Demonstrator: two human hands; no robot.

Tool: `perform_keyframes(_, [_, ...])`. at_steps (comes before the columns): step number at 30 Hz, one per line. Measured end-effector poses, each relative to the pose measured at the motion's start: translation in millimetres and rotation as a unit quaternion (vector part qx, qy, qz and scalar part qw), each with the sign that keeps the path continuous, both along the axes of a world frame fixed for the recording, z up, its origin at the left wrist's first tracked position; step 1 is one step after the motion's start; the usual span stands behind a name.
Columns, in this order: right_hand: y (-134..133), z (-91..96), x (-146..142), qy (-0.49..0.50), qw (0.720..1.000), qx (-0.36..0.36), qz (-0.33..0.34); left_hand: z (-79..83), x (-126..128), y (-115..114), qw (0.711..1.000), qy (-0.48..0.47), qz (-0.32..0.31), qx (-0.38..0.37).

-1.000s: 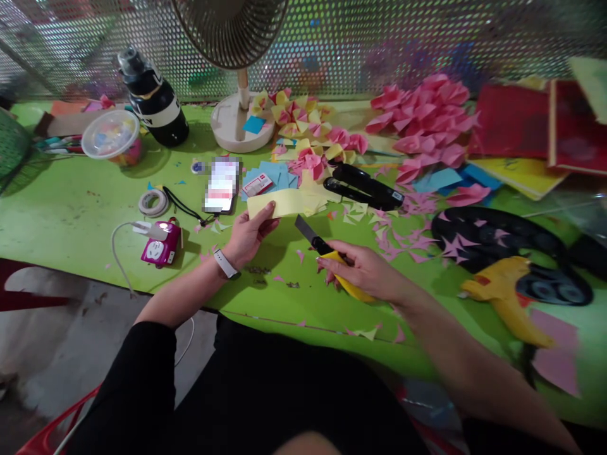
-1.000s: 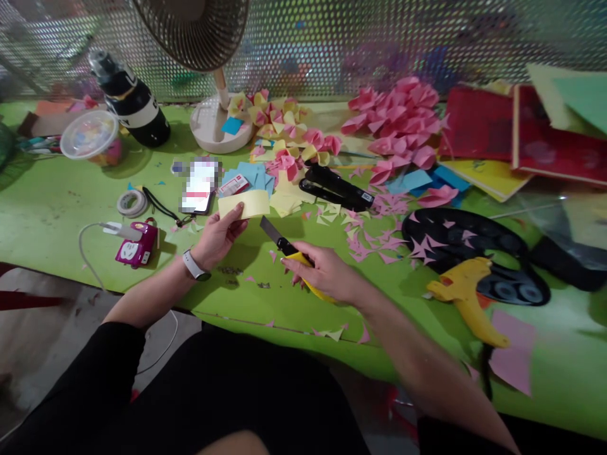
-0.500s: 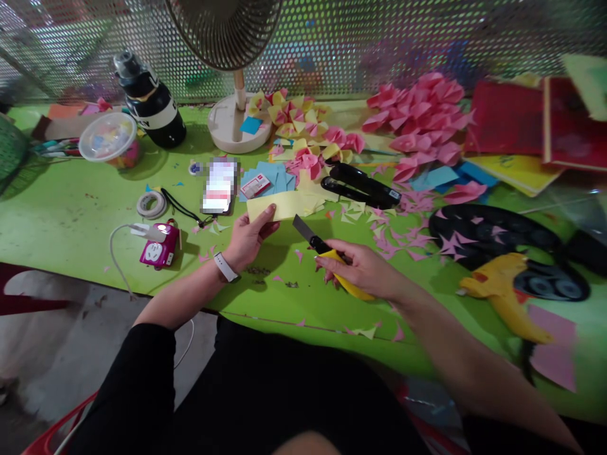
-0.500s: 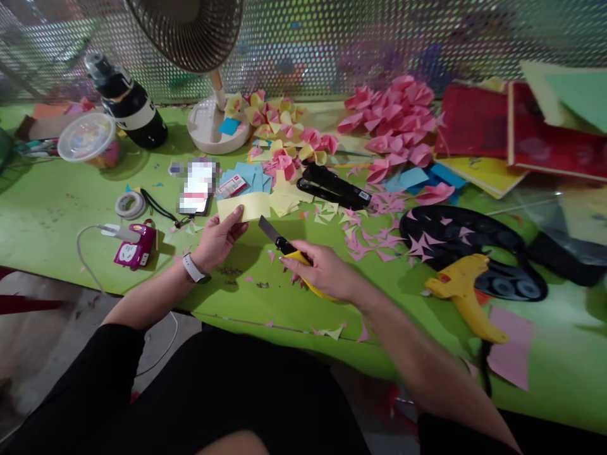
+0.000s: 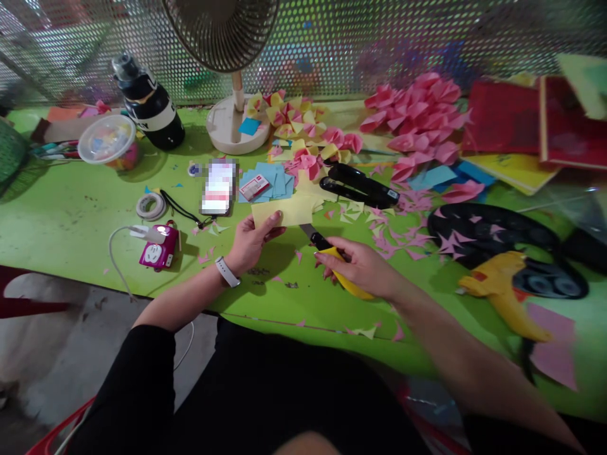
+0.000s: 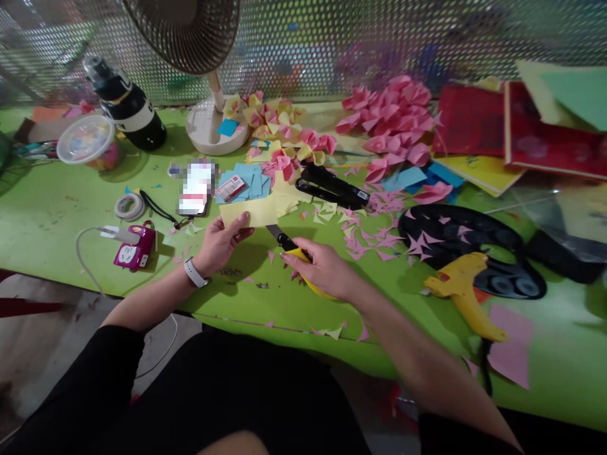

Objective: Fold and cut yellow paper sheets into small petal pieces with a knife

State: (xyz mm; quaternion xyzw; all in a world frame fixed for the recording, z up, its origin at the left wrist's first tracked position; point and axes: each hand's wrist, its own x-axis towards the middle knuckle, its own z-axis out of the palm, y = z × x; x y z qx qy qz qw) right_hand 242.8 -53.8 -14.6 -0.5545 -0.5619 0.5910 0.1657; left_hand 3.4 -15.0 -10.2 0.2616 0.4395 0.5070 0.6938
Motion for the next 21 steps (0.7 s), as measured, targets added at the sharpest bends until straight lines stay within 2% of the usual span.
perform_keyframes(8, [1.3,0.7,-0.1,0.011,0.999,0.027,-0.015,2.6,2.0,-2.8,0.999,0.038,-0.024,0.023])
perform_keyframes(14, [3.1,6.1,-0.5,0.004,0.999,0.028,-0.018,-1.1,1.6,-4.3,0.997,0.063,-0.039,0.024])
perform_keyframes(21, [5.4,4.1,3.1,0.007,0.999,0.037,-0.036,-6.6,1.5,-1.3,0.997,0.058,-0.038,0.019])
